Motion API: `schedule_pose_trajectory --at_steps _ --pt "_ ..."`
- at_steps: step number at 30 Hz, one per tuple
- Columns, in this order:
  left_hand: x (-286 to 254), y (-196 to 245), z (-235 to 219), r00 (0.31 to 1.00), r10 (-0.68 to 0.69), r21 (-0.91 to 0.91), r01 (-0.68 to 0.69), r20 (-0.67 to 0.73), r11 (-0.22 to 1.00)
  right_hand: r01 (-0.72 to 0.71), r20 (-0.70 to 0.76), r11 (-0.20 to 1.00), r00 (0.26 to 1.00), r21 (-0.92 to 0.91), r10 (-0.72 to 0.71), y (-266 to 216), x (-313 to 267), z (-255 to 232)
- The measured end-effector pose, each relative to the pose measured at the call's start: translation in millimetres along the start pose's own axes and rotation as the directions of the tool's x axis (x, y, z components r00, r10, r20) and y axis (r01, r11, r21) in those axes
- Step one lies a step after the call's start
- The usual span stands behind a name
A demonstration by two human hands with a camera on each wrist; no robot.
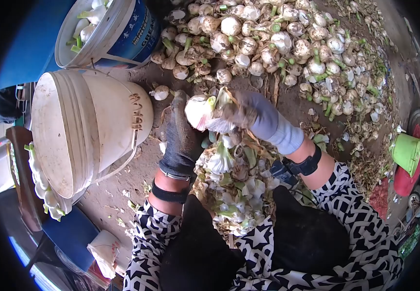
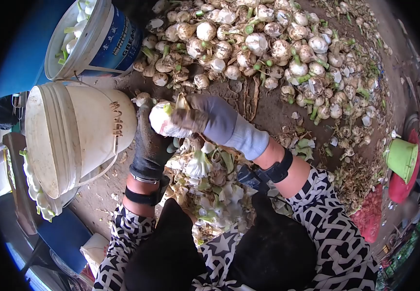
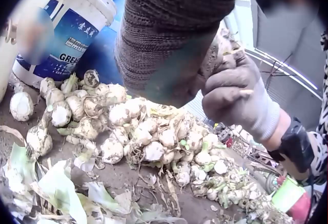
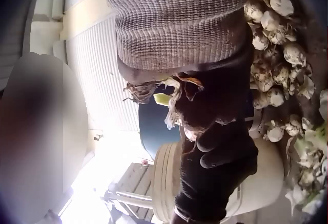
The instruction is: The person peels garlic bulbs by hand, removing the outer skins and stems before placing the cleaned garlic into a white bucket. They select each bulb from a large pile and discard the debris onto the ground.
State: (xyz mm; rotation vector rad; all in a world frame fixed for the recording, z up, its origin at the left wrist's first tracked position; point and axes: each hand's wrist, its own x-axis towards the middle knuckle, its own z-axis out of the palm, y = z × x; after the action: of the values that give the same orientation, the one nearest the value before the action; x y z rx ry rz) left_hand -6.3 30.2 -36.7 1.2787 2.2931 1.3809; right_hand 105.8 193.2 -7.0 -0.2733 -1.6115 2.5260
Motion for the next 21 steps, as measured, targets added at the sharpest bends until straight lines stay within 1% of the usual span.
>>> schedule_pose_trajectory --at_steps 1,2,3,5,6,7,8,9,10,11,12,13,14,15,16,17,18,19,21 --pt "-0.9 3.0 -1.1 0.999 -0.036 0.048 0.035 0.013 0.998 -0.034 0.121 0.979 0.991 -0.202 0.06 -8.2 -0.6 -0.3" --pt "-2.1 7.0 -2.6 0.997 -0.073 0.096 0.071 0.026 0.993 0.212 0.048 0.778 0.972 -0.591 -0.229 -3.2 1.6 2.4" --pt "-2.5 11.7 -4.1 0.993 -0.11 0.144 0.104 0.037 0.984 0.211 0.044 0.778 0.972 -0.591 -0.23 -2.4 3.3 4.8" --pt "-0.5 22.4 -6.9 0.981 -0.187 0.237 0.169 0.055 0.957 0.048 -0.075 0.654 0.984 -0.755 -0.159 -4.3 4.5 8.7" --pt "6.9 34.8 -11.5 0.86 -0.464 -0.093 0.49 0.214 0.867 0.007 -0.099 0.569 0.983 -0.822 -0.155 -5.2 6.1 6.8" --pt "5.0 33.5 -12.0 0.859 -0.465 -0.091 0.491 0.216 0.866 0.005 -0.101 0.571 0.983 -0.821 -0.154 -6.2 6.7 5.3" --pt "2.8 30.8 -14.3 0.848 -0.465 -0.301 0.526 0.252 0.796 0.031 -0.075 0.602 0.986 -0.798 -0.151 -7.3 7.1 3.5" --pt "2.8 29.3 -17.4 0.841 -0.457 -0.493 0.541 0.29 0.682 0.056 -0.05 0.633 0.988 -0.772 -0.149 -7.8 7.6 1.0" --pt "4.5 29.1 -22.4 0.868 -0.339 -0.115 0.403 0.362 0.908 0.113 -0.013 0.697 0.985 -0.708 -0.173 1.8 7.5 -5.5" --pt "2.7 26.3 -20.5 0.867 -0.339 -0.116 0.404 0.365 0.907 0.109 -0.017 0.698 0.985 -0.708 -0.172 0.1 5.8 -7.2" --pt "-1.4 21.0 -17.2 0.931 -0.226 -0.135 0.272 0.286 0.953 0.113 0.023 0.715 0.991 -0.69 -0.134 -2.8 3.9 -7.9" --pt "-4.8 17.2 -14.9 0.973 -0.106 -0.142 0.136 0.204 0.98 0.114 0.063 0.734 0.993 -0.67 -0.097 -4.4 2.1 -8.9" --pt "-4.8 14.0 -14.4 0.972 -0.108 -0.142 0.139 0.207 0.98 0.171 0.119 0.761 0.985 -0.626 -0.122 0.9 2.0 -13.2" --pt "-2.3 9.1 -14.5 0.918 -0.167 -0.575 0.359 0.36 0.735 0.168 0.117 0.762 0.986 -0.625 -0.121 10.7 3.1 -17.9" --pt "0.8 4.5 -14.8 0.848 -0.133 -0.804 0.53 0.514 0.271 0.126 0.037 0.932 0.992 -0.339 -0.121 22.2 4.4 -22.8" --pt "3.2 4.9 -15.1 0.782 -0.016 -0.756 0.597 0.623 -0.269 0.095 -0.041 0.995 0.995 -0.012 -0.095 24.5 4.6 -23.3" --pt "2.4 15.5 -15.9 0.8 -0.162 -0.815 0.577 0.578 -0.055 -0.017 -0.116 0.987 0.993 0.157 0.035 19.1 -2.4 -30.5" --pt "0.3 16.4 -16.4 0.798 -0.161 -0.812 0.581 0.581 -0.054 -0.014 -0.119 0.987 0.992 0.159 0.034 16.9 -4.4 -31.2" --pt "-0.2 17.4 -17.2 0.745 -0.381 -0.818 0.572 0.548 -0.057 0.032 -0.127 0.998 0.991 -0.045 -0.037 9.9 -4.0 -29.6"
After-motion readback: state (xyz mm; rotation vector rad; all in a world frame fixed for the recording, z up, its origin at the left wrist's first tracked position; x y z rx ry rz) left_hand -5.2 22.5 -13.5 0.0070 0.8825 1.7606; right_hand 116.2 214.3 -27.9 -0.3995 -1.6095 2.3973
